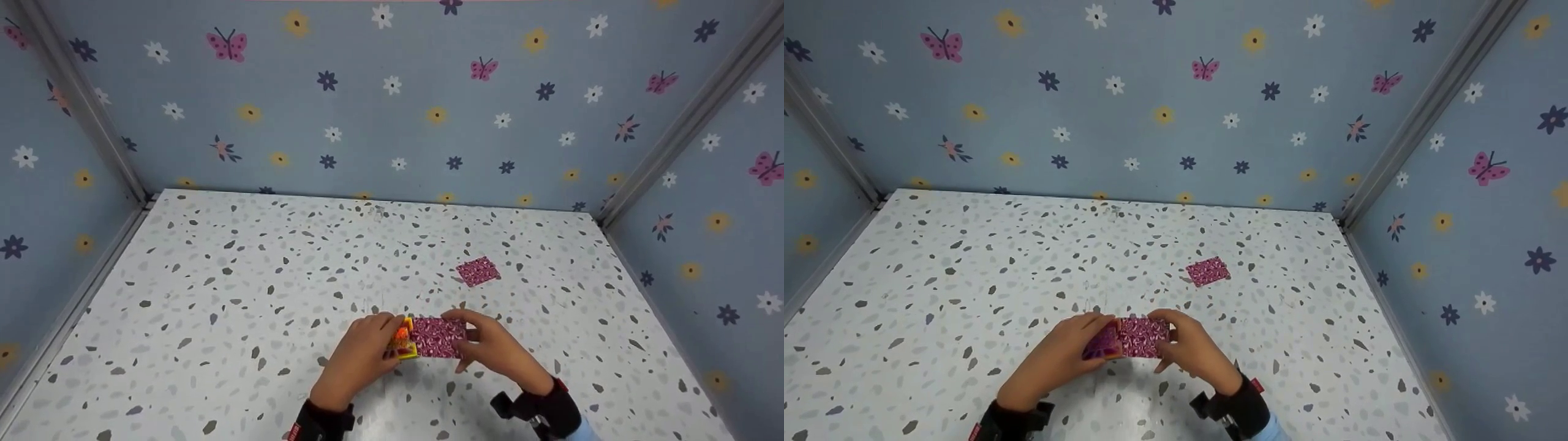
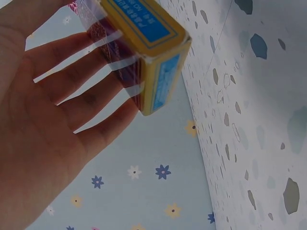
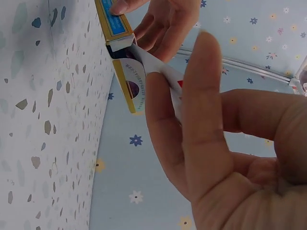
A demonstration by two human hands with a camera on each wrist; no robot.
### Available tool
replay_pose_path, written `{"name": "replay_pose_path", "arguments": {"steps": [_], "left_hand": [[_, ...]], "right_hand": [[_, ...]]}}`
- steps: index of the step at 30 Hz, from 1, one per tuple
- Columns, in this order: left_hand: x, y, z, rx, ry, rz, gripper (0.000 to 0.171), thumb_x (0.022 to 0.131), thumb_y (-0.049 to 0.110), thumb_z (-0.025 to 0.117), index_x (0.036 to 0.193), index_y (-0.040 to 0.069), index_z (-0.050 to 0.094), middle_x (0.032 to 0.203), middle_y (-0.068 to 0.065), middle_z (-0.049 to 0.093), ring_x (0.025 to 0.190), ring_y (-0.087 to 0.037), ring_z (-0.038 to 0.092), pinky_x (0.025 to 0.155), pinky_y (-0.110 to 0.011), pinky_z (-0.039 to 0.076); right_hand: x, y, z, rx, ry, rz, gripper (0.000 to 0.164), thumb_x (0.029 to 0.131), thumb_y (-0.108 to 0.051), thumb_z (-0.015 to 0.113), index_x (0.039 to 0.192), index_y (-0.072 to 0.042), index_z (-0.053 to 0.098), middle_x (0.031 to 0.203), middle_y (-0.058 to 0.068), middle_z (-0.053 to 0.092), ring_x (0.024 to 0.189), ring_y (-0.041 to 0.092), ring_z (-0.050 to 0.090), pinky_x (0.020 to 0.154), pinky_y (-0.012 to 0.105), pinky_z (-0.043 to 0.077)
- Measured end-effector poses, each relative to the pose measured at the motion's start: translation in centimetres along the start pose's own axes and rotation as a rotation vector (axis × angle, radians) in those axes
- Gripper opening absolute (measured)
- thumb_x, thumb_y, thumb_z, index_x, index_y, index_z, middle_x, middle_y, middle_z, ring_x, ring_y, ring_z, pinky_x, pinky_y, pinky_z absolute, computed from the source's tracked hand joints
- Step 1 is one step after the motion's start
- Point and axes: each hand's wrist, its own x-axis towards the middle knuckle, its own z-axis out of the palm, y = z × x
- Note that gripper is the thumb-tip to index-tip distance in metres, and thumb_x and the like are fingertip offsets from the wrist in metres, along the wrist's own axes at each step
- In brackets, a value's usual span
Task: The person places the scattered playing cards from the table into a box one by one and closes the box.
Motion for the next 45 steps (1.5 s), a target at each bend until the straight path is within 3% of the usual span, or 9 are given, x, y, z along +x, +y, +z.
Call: {"name": "replay_pose_path", "arguments": {"steps": [8, 13, 19, 25, 29, 35, 45], "left_hand": [[0.0, 0.2, 0.0, -0.011, 0.020, 0.010, 0.063, 0.073, 0.028, 0.076, 0.128, 0.007, 0.054, 0.119, -0.005, 0.060, 0.111, -0.022, 0.056, 0.096, -0.042, 0.045], [0.0, 0.2, -0.1, -0.008, 0.016, 0.006, 0.064, 0.073, 0.027, 0.076, 0.129, 0.008, 0.053, 0.122, -0.006, 0.059, 0.113, -0.024, 0.055, 0.098, -0.042, 0.044], [0.0, 0.3, -0.3, 0.007, 0.010, 0.010, 0.065, 0.073, 0.028, 0.076, 0.130, 0.007, 0.053, 0.122, -0.006, 0.059, 0.112, -0.023, 0.056, 0.098, -0.042, 0.044], [0.0, 0.4, -0.2, -0.005, -0.004, 0.008, 0.066, 0.073, 0.031, 0.076, 0.130, 0.008, 0.052, 0.121, -0.005, 0.059, 0.111, -0.023, 0.056, 0.098, -0.042, 0.044], [0.0, 0.3, -0.1, -0.006, 0.000, 0.004, 0.065, 0.074, 0.031, 0.075, 0.130, 0.008, 0.052, 0.122, -0.005, 0.058, 0.113, -0.023, 0.055, 0.098, -0.042, 0.044], [0.0, 0.2, -0.1, 0.013, 0.007, 0.016, 0.064, 0.075, 0.030, 0.075, 0.130, 0.007, 0.052, 0.121, -0.006, 0.059, 0.112, -0.023, 0.055, 0.097, -0.041, 0.044], [0.1, 0.3, -0.1, 0.010, -0.031, -0.006, 0.066, 0.075, 0.031, 0.075, 0.132, 0.007, 0.051, 0.123, -0.006, 0.058, 0.114, -0.025, 0.054, 0.098, -0.042, 0.043]], "right_hand": [[0.8, 0.7, -0.3, -0.008, -0.020, 0.021, 0.048, 0.087, 0.005, 0.050, 0.134, 0.001, 0.044, 0.135, 0.024, 0.043, 0.071, 0.017, 0.062, 0.062, 0.039, 0.057], [1.1, 1.0, 0.0, 0.000, -0.021, 0.002, 0.049, 0.088, 0.006, 0.050, 0.136, -0.002, 0.044, 0.137, 0.024, 0.042, 0.071, 0.023, 0.062, 0.062, 0.041, 0.057], [1.2, 1.1, 0.8, 0.033, 0.048, -0.011, 0.053, 0.089, 0.004, 0.053, 0.139, -0.002, 0.037, 0.120, 0.025, 0.043, 0.072, 0.018, 0.061, 0.061, 0.039, 0.057], [1.4, 1.1, 1.1, 0.022, 0.079, -0.010, 0.043, 0.090, -0.005, 0.057, 0.129, 0.001, 0.039, 0.113, 0.023, 0.054, 0.073, 0.020, 0.062, 0.059, 0.044, 0.056], [1.2, 1.4, 0.8, -0.029, 0.125, -0.021, 0.039, 0.093, -0.014, 0.056, 0.126, 0.001, 0.045, 0.109, 0.022, 0.056, 0.080, 0.023, 0.063, 0.054, 0.038, 0.056], [0.7, 1.7, 0.3, -0.056, 0.185, -0.032, 0.032, 0.094, -0.016, 0.054, 0.120, 0.001, 0.051, 0.103, 0.019, 0.058, 0.079, 0.020, 0.063, 0.053, 0.031, 0.054], [0.4, 1.7, 0.7, -0.075, 0.103, -0.020, 0.029, 0.095, -0.013, 0.050, 0.121, 0.000, 0.056, 0.100, 0.014, 0.059, 0.070, 0.009, 0.059, 0.056, 0.039, 0.055]]}}
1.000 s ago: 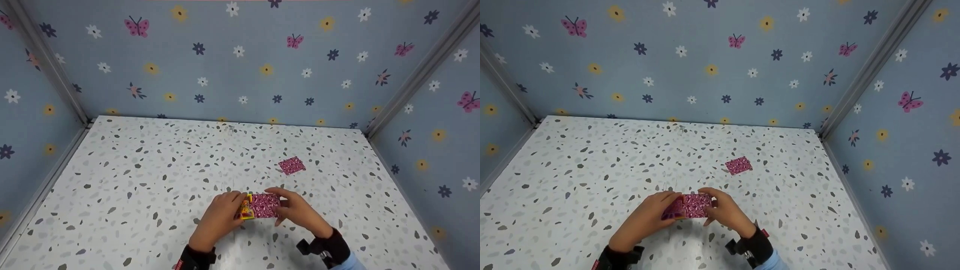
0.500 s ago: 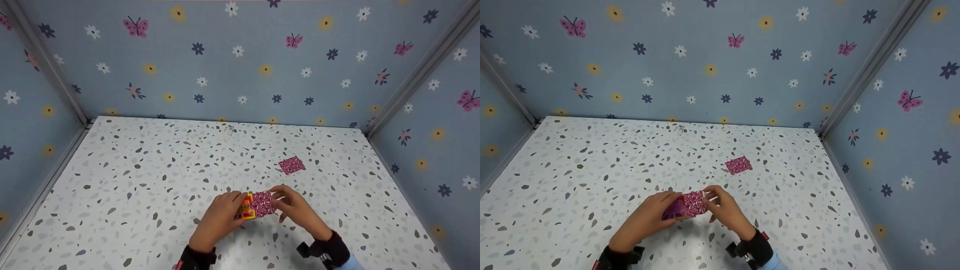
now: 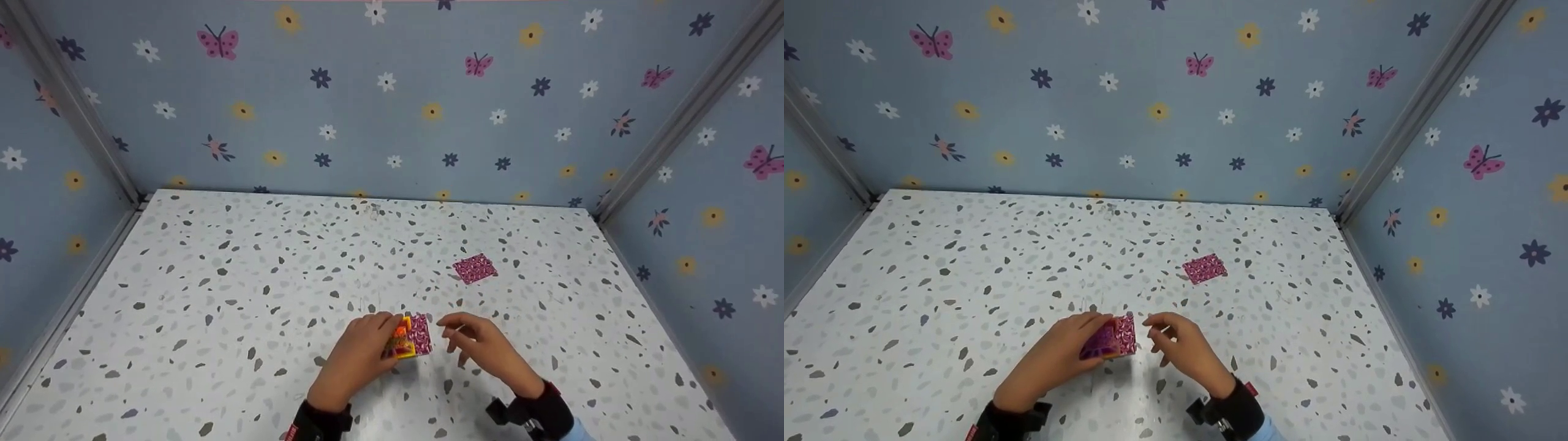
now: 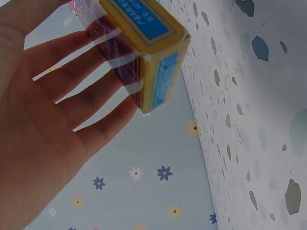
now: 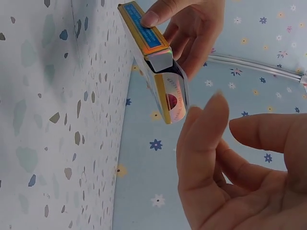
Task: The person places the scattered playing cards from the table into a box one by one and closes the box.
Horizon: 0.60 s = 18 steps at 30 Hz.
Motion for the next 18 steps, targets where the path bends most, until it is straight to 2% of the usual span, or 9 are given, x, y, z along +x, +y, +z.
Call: {"name": "replay_pose_path", "arguments": {"steps": [10, 18], "left_hand": [[0.0, 0.0, 0.0, -0.003, -0.004, -0.007, 0.065, 0.075, 0.030, 0.075, 0.131, 0.007, 0.051, 0.122, -0.006, 0.058, 0.113, -0.025, 0.055, 0.098, -0.042, 0.043], [0.1, -0.2, 0.3, -0.011, 0.006, 0.006, 0.064, 0.075, 0.029, 0.075, 0.130, 0.007, 0.052, 0.121, -0.007, 0.059, 0.112, -0.024, 0.055, 0.097, -0.042, 0.044]], "right_hand": [[0.1, 0.1, 1.1, -0.062, -0.110, -0.010, 0.034, 0.096, -0.015, 0.049, 0.129, -0.007, 0.053, 0.100, 0.018, 0.058, 0.068, 0.009, 0.057, 0.056, 0.038, 0.054], [0.1, 0.3, 0.9, -0.063, -0.099, -0.050, 0.035, 0.097, -0.016, 0.049, 0.129, -0.006, 0.052, 0.094, 0.019, 0.057, 0.067, 0.009, 0.057, 0.056, 0.041, 0.054]]}}
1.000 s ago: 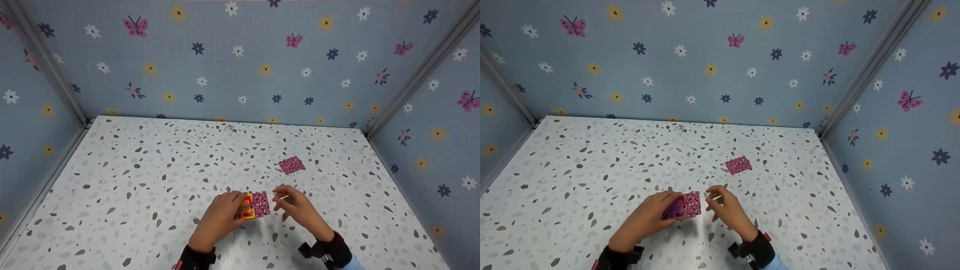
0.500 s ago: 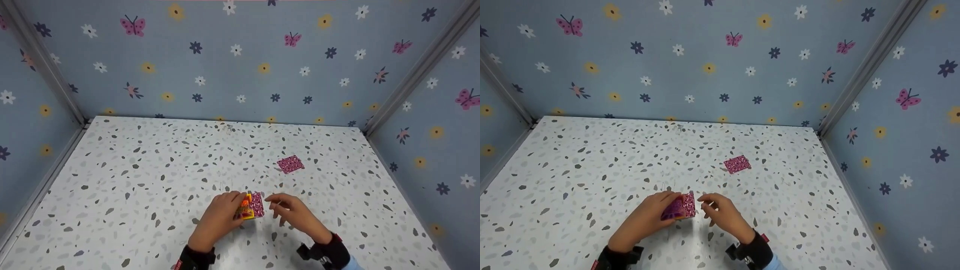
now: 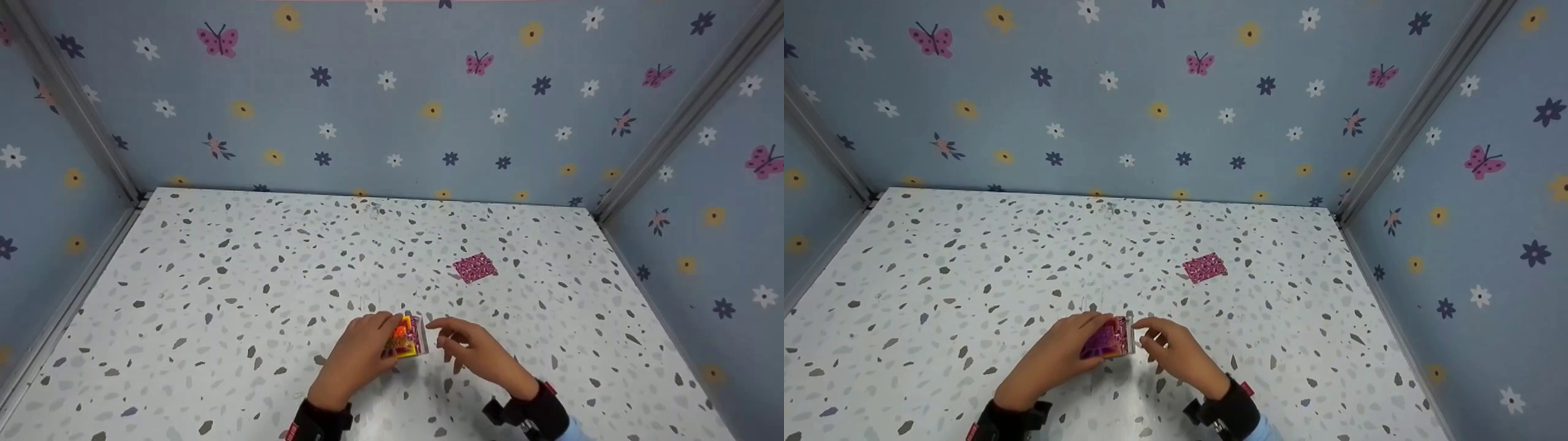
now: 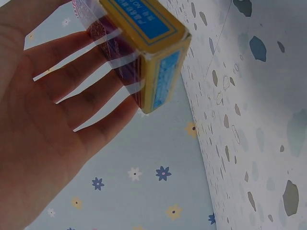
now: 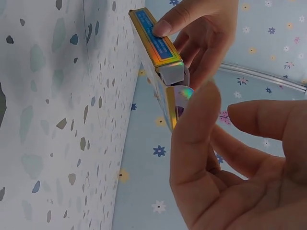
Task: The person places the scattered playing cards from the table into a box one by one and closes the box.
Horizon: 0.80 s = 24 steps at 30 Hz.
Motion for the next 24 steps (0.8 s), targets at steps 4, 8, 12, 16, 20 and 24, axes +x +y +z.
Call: {"name": "replay_pose_path", "arguments": {"steps": [4, 8, 12, 16, 20, 24], "left_hand": [[0.0, 0.0, 0.0, -0.003, 0.014, 0.010, 0.063, 0.075, 0.029, 0.075, 0.129, 0.006, 0.053, 0.119, -0.006, 0.059, 0.111, -0.024, 0.056, 0.096, -0.042, 0.044], [0.0, -0.1, 0.0, 0.007, 0.023, 0.013, 0.063, 0.074, 0.029, 0.075, 0.129, 0.006, 0.053, 0.119, -0.006, 0.059, 0.111, -0.024, 0.056, 0.096, -0.042, 0.044], [0.0, -0.2, 0.0, 0.014, 0.021, 0.016, 0.063, 0.075, 0.030, 0.075, 0.128, 0.006, 0.053, 0.118, -0.006, 0.059, 0.109, -0.024, 0.057, 0.095, -0.041, 0.045], [-0.1, -0.2, 0.1, 0.004, 0.008, 0.009, 0.063, 0.075, 0.030, 0.075, 0.128, 0.006, 0.053, 0.118, -0.006, 0.059, 0.110, -0.024, 0.056, 0.096, -0.041, 0.045], [-0.1, -0.2, 0.0, -0.002, -0.003, 0.005, 0.063, 0.075, 0.031, 0.075, 0.129, 0.006, 0.053, 0.120, -0.006, 0.059, 0.111, -0.024, 0.056, 0.096, -0.041, 0.045], [0.0, -0.1, 0.0, 0.003, 0.003, 0.013, 0.063, 0.076, 0.031, 0.075, 0.129, 0.006, 0.053, 0.120, -0.007, 0.059, 0.111, -0.024, 0.056, 0.096, -0.041, 0.045]], "right_hand": [[0.1, -0.1, -0.3, -0.005, -0.001, -0.003, 0.035, 0.096, -0.017, 0.049, 0.130, -0.007, 0.051, 0.092, 0.017, 0.057, 0.065, 0.010, 0.056, 0.055, 0.039, 0.054], [0.9, 0.5, -1.3, -0.037, 0.060, -0.006, 0.034, 0.096, -0.014, 0.049, 0.129, -0.005, 0.051, 0.093, 0.016, 0.057, 0.065, 0.008, 0.056, 0.055, 0.039, 0.054], [2.8, 2.3, -3.1, -0.058, 0.154, 0.030, 0.031, 0.096, -0.012, 0.048, 0.124, 0.001, 0.052, 0.097, 0.023, 0.058, 0.070, 0.015, 0.059, 0.055, 0.036, 0.054], [5.0, 4.0, -5.3, -0.088, 0.265, 0.135, 0.030, 0.094, -0.010, 0.050, 0.119, 0.005, 0.054, 0.101, 0.027, 0.058, 0.079, 0.029, 0.061, 0.058, 0.030, 0.054], [6.9, 5.2, -7.2, -0.172, 0.367, 0.255, 0.028, 0.092, -0.010, 0.054, 0.117, 0.003, 0.056, 0.102, 0.022, 0.059, 0.082, 0.033, 0.062, 0.062, 0.032, 0.055], [8.3, 6.2, -8.4, -0.305, 0.396, 0.316, 0.039, 0.089, -0.009, 0.058, 0.123, 0.007, 0.049, 0.108, 0.024, 0.058, 0.090, 0.034, 0.060, 0.075, 0.039, 0.053]]}}
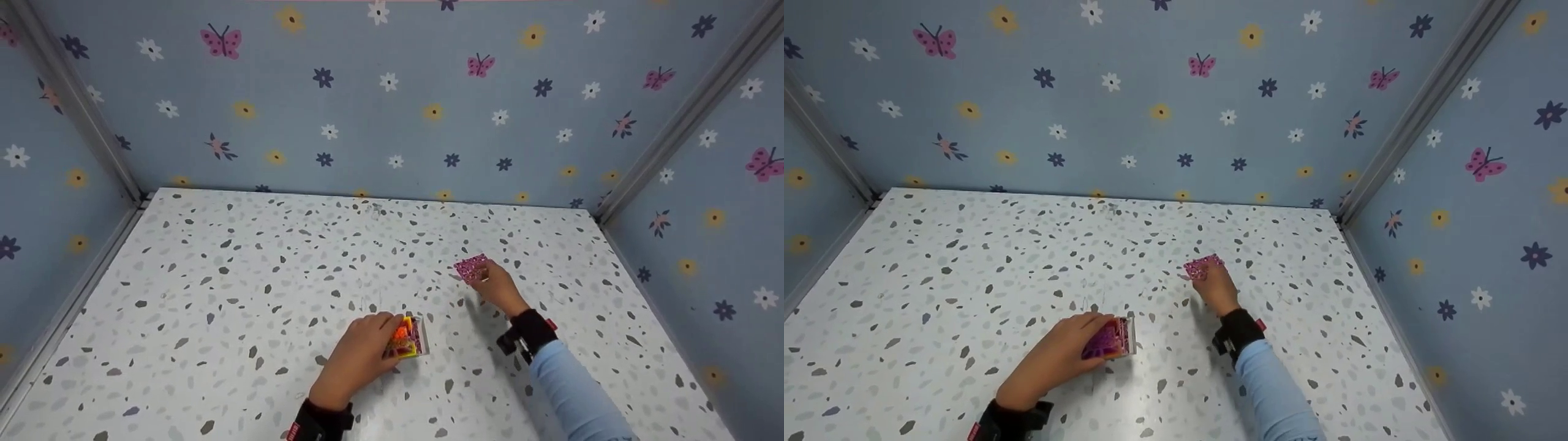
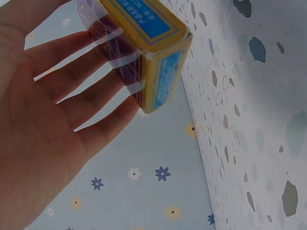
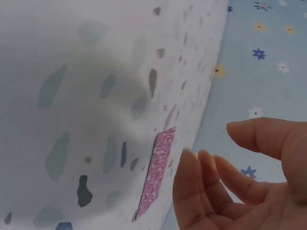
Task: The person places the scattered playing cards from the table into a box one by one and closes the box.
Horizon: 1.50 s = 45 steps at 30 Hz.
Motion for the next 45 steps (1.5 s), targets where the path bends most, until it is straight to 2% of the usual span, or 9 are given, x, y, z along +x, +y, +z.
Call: {"name": "replay_pose_path", "arguments": {"steps": [6, 10, 16, 21, 26, 30, 36, 41, 45], "left_hand": [[-0.1, 0.0, 0.0, -0.003, -0.011, -0.011, 0.063, 0.076, 0.028, 0.074, 0.130, 0.006, 0.051, 0.120, -0.007, 0.058, 0.112, -0.024, 0.055, 0.098, -0.041, 0.043], [-0.1, 0.1, 0.1, -0.003, -0.012, -0.019, 0.063, 0.075, 0.028, 0.074, 0.130, 0.006, 0.052, 0.120, -0.007, 0.059, 0.112, -0.024, 0.056, 0.098, -0.041, 0.043], [0.0, 0.3, 0.2, -0.011, -0.019, -0.001, 0.062, 0.076, 0.029, 0.074, 0.129, 0.007, 0.052, 0.119, -0.006, 0.059, 0.110, -0.023, 0.056, 0.096, -0.041, 0.044], [0.0, 0.2, 0.2, -0.016, -0.024, -0.014, 0.062, 0.076, 0.029, 0.074, 0.130, 0.007, 0.052, 0.120, -0.006, 0.059, 0.112, -0.023, 0.055, 0.098, -0.042, 0.043], [0.0, 0.2, 0.2, -0.016, -0.018, -0.008, 0.062, 0.076, 0.028, 0.073, 0.130, 0.006, 0.052, 0.120, -0.006, 0.059, 0.111, -0.023, 0.056, 0.098, -0.041, 0.043], [0.0, 0.2, 0.1, -0.016, -0.021, -0.014, 0.065, 0.075, 0.029, 0.074, 0.130, 0.005, 0.051, 0.121, -0.008, 0.058, 0.112, -0.024, 0.055, 0.099, -0.041, 0.043], [0.0, 0.3, 0.1, 0.015, -0.003, 0.000, 0.065, 0.074, 0.030, 0.076, 0.129, 0.006, 0.052, 0.119, -0.006, 0.058, 0.110, -0.023, 0.056, 0.097, -0.040, 0.044], [0.0, 0.2, 0.2, 0.009, -0.008, 0.000, 0.064, 0.074, 0.031, 0.076, 0.129, 0.006, 0.052, 0.118, -0.006, 0.059, 0.109, -0.023, 0.056, 0.097, -0.040, 0.044], [0.1, 0.2, 0.2, 0.002, -0.010, 0.000, 0.063, 0.074, 0.031, 0.075, 0.128, 0.007, 0.052, 0.118, -0.006, 0.059, 0.109, -0.023, 0.057, 0.097, -0.040, 0.044]], "right_hand": [[2.5, 0.3, -0.1, -0.140, 0.049, 0.082, 0.052, 0.085, -0.014, 0.063, 0.129, 0.008, 0.045, 0.126, 0.032, 0.043, 0.118, 0.044, 0.043, 0.100, 0.049, 0.040], [3.8, 0.4, -0.3, -0.180, 0.013, 0.166, 0.054, 0.086, -0.019, 0.061, 0.129, 0.007, 0.041, 0.131, 0.034, 0.033, 0.124, 0.048, 0.031, 0.103, 0.052, 0.035], [5.0, 1.2, -0.5, -0.199, -0.058, 0.283, 0.070, 0.089, -0.031, 0.057, 0.140, 0.005, 0.026, 0.139, 0.035, 0.025, 0.130, 0.048, 0.020, 0.108, 0.054, 0.030], [5.1, 1.2, 0.0, -0.244, -0.043, 0.293, 0.079, 0.086, -0.037, 0.060, 0.141, 0.006, 0.023, 0.140, 0.035, 0.025, 0.131, 0.050, 0.021, 0.105, 0.057, 0.031], [5.1, 0.9, 0.5, -0.301, -0.008, 0.321, 0.078, 0.083, -0.035, 0.065, 0.138, 0.007, 0.029, 0.137, 0.035, 0.029, 0.130, 0.049, 0.027, 0.105, 0.056, 0.032], [5.1, 0.9, 0.5, -0.325, -0.007, 0.339, 0.077, 0.081, -0.036, 0.067, 0.136, 0.006, 0.033, 0.136, 0.035, 0.032, 0.130, 0.049, 0.026, 0.106, 0.056, 0.031], [4.8, 1.0, 0.1, -0.282, -0.039, 0.352, 0.085, 0.079, -0.040, 0.069, 0.138, 0.007, 0.029, 0.139, 0.036, 0.028, 0.133, 0.049, 0.021, 0.108, 0.057, 0.026], [4.6, 1.0, 0.1, -0.245, -0.068, 0.420, 0.095, 0.078, -0.042, 0.069, 0.141, 0.009, 0.020, 0.142, 0.039, 0.022, 0.132, 0.051, 0.022, 0.110, 0.056, 0.025], [4.6, 1.2, 0.2, -0.231, -0.069, 0.455, 0.094, 0.079, -0.040, 0.068, 0.141, 0.010, 0.018, 0.141, 0.041, 0.022, 0.132, 0.052, 0.024, 0.109, 0.057, 0.026]]}}
